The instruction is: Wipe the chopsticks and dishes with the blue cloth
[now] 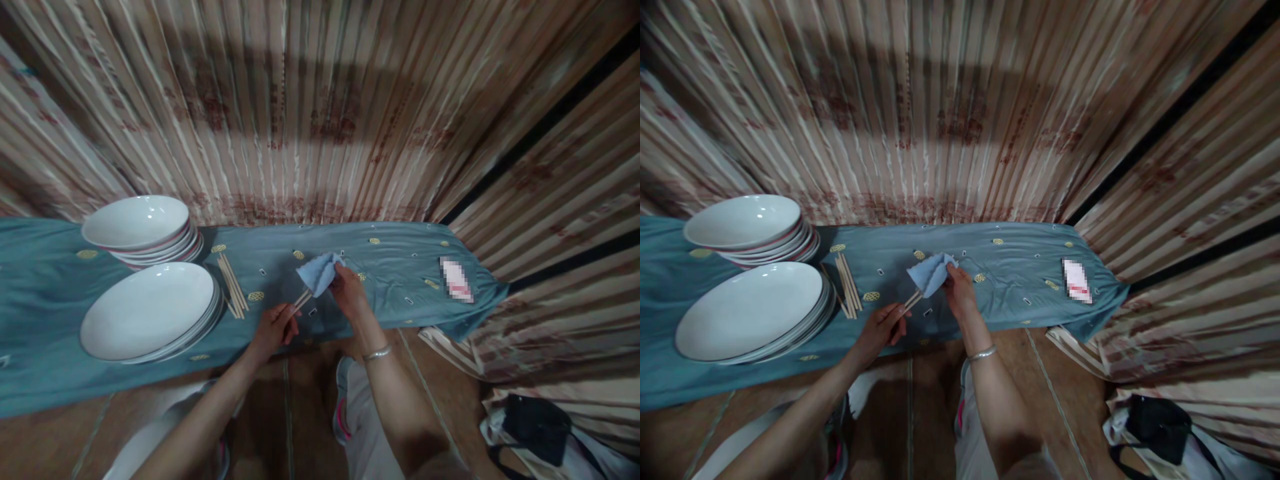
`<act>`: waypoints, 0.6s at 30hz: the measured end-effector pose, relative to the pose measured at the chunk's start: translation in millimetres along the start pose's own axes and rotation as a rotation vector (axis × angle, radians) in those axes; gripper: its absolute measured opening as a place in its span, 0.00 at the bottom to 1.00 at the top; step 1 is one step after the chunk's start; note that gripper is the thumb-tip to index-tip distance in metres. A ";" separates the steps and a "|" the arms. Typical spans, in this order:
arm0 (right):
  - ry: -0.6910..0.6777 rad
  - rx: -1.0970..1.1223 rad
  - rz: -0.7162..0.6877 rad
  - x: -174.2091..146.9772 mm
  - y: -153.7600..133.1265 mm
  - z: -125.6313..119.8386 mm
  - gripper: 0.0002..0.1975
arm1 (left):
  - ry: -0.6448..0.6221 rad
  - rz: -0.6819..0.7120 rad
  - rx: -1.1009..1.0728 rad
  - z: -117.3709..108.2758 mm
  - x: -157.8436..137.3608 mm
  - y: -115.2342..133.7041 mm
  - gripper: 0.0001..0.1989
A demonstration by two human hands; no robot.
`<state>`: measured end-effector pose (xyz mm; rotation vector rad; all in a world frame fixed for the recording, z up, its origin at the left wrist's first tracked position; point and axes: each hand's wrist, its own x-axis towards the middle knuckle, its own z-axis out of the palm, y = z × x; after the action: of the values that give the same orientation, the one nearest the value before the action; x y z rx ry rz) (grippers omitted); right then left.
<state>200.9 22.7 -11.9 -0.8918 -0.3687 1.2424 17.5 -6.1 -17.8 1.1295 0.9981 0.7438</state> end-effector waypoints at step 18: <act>-0.078 -0.104 0.088 -22.8 31.8 25.4 0.10 | -0.037 -0.010 -0.094 -3.9 2.9 -3.4 0.22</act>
<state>155.3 13.0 -15.0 -0.9581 -0.4641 1.3512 15.0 -3.0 -22.2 1.0526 0.9280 0.7517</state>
